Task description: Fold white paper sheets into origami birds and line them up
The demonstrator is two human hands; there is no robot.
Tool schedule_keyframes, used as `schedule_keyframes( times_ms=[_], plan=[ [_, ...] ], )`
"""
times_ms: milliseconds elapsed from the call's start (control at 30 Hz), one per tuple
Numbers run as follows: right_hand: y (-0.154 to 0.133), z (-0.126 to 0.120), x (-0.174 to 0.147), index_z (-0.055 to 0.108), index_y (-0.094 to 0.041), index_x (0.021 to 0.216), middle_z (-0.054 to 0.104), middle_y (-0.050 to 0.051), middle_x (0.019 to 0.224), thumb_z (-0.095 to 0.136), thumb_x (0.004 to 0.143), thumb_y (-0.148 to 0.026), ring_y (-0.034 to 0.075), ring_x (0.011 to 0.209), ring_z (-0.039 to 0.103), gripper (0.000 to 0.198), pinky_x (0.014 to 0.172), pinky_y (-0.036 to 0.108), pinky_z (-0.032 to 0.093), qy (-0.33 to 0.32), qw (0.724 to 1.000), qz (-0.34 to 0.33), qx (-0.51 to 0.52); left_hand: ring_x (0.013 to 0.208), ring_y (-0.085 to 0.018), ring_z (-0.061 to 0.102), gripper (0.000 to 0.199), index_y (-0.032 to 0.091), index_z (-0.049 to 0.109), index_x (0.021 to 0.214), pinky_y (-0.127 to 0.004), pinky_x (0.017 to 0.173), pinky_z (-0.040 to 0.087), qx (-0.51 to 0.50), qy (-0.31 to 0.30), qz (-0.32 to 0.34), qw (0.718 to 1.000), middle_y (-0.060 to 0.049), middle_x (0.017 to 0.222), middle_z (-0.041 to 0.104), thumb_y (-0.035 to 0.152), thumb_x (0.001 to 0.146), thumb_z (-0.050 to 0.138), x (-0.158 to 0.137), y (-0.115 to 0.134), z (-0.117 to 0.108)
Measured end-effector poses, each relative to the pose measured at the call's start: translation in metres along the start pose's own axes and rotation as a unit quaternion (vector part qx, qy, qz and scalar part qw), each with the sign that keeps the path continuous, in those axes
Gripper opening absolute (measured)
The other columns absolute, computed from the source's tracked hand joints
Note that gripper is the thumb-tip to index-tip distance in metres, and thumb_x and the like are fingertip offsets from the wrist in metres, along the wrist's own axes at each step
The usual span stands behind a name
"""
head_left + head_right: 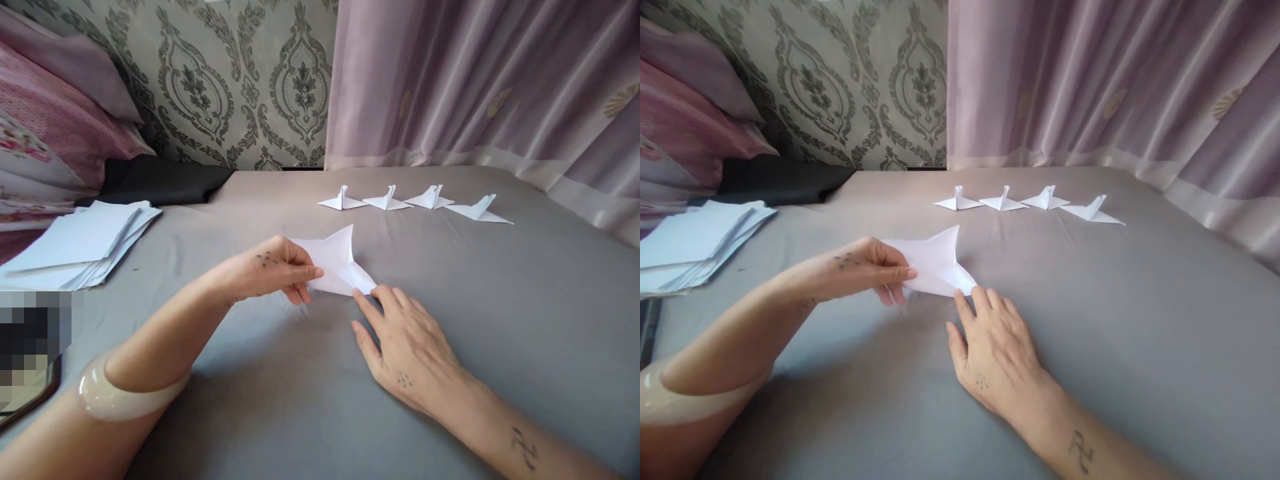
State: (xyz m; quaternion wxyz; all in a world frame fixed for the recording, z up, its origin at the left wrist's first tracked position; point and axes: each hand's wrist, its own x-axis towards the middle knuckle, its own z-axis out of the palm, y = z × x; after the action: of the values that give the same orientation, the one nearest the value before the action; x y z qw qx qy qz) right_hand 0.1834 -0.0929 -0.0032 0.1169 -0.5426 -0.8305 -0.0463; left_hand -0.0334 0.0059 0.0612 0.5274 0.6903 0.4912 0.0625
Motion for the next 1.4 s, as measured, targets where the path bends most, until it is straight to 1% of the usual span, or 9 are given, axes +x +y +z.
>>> schedule_keyframes(
  times_ms=[133,233,400,533,633,767,933,1167,1400],
  plan=[
    [-0.002,0.000,0.001,0.058,-0.015,0.130,0.058,0.010,0.096,0.043,0.094,-0.033,0.022,0.083,0.052,0.043,0.075,0.038,0.044,0.000,1.000,0.000,-0.004,0.067,-0.015,0.065,0.028,0.015,0.067,0.075,-0.023,0.060,0.048,0.046,0.002,0.065,0.997,-0.004,0.071,0.071,0.041,0.083,0.061,0.003,-0.004,-0.002],
    [-0.003,0.000,0.001,0.056,-0.016,0.133,0.057,0.010,0.094,0.041,0.095,-0.034,0.022,0.083,0.051,0.044,0.074,0.037,0.043,-0.001,1.000,-0.005,-0.009,0.058,-0.012,0.060,0.022,0.017,0.069,0.082,-0.020,0.053,0.044,0.082,0.012,0.088,0.993,0.000,0.065,0.067,0.038,0.082,0.062,0.001,-0.002,-0.002],
    [-0.003,0.000,0.001,0.054,-0.016,0.135,0.056,0.011,0.093,0.040,0.096,-0.036,0.022,0.082,0.049,0.046,0.072,0.037,0.042,-0.010,1.000,-0.008,-0.012,0.030,-0.009,0.043,0.028,0.018,0.065,0.091,-0.021,0.037,0.035,0.119,0.030,0.018,0.992,0.004,0.043,0.060,0.042,0.088,0.052,-0.004,0.009,0.004],
    [-0.003,0.000,0.002,0.053,-0.018,0.136,0.055,0.011,0.094,0.038,0.096,-0.037,0.023,0.083,0.047,0.047,0.073,0.037,0.041,-0.021,1.000,-0.007,-0.005,0.043,-0.013,0.062,0.020,0.018,0.061,0.087,-0.021,0.045,0.042,0.088,0.028,0.042,0.995,0.001,0.054,0.068,0.035,0.088,0.053,-0.002,0.015,0.009],
    [-0.003,0.000,0.002,0.052,-0.019,0.137,0.053,0.011,0.093,0.036,0.097,-0.038,0.023,0.083,0.046,0.048,0.074,0.038,0.041,-0.032,0.999,-0.002,-0.003,0.048,-0.014,0.066,0.017,0.018,0.060,0.088,-0.021,0.050,0.046,0.071,0.013,0.059,0.996,0.001,0.057,0.068,0.032,0.089,0.051,0.000,0.016,0.010],
    [-0.003,-0.002,0.002,0.050,-0.025,0.139,0.052,0.010,0.093,0.035,0.097,-0.039,0.023,0.083,0.044,0.047,0.074,0.037,0.040,-0.046,0.999,-0.003,0.006,0.043,-0.013,0.064,0.014,0.018,0.058,0.091,-0.021,0.048,0.046,0.043,-0.019,0.056,0.997,0.004,0.056,0.065,0.029,0.090,0.050,0.001,0.017,0.013],
    [-0.005,-0.003,0.003,0.050,-0.025,0.139,0.052,0.010,0.096,0.033,0.097,-0.040,0.024,0.084,0.044,0.048,0.075,0.038,0.039,-0.057,0.998,0.006,0.008,0.041,-0.013,0.061,0.016,0.017,0.055,0.096,-0.021,0.043,0.045,0.020,-0.020,0.039,0.999,0.003,0.059,0.065,0.030,0.086,0.055,0.000,0.019,0.016],
    [-0.006,-0.002,0.002,0.049,-0.018,0.140,0.055,0.013,0.098,0.034,0.097,-0.042,0.025,0.086,0.044,0.051,0.075,0.039,0.038,-0.054,0.999,0.006,-0.004,0.031,-0.010,0.047,0.017,0.017,0.060,0.088,-0.020,0.040,0.037,0.112,0.002,-0.009,0.994,0.004,0.039,0.055,0.032,0.083,0.053,-0.002,0.019,0.014],
    [-0.004,0.000,0.001,0.046,-0.014,0.142,0.056,0.014,0.099,0.032,0.098,-0.044,0.026,0.089,0.044,0.055,0.076,0.039,0.038,-0.053,0.999,0.005,-0.002,0.038,-0.012,0.051,0.013,0.018,0.058,0.086,-0.021,0.043,0.037,0.120,-0.039,-0.070,0.990,0.004,0.041,0.058,0.027,0.076,0.056,-0.003,0.021,0.010]
  ],
)
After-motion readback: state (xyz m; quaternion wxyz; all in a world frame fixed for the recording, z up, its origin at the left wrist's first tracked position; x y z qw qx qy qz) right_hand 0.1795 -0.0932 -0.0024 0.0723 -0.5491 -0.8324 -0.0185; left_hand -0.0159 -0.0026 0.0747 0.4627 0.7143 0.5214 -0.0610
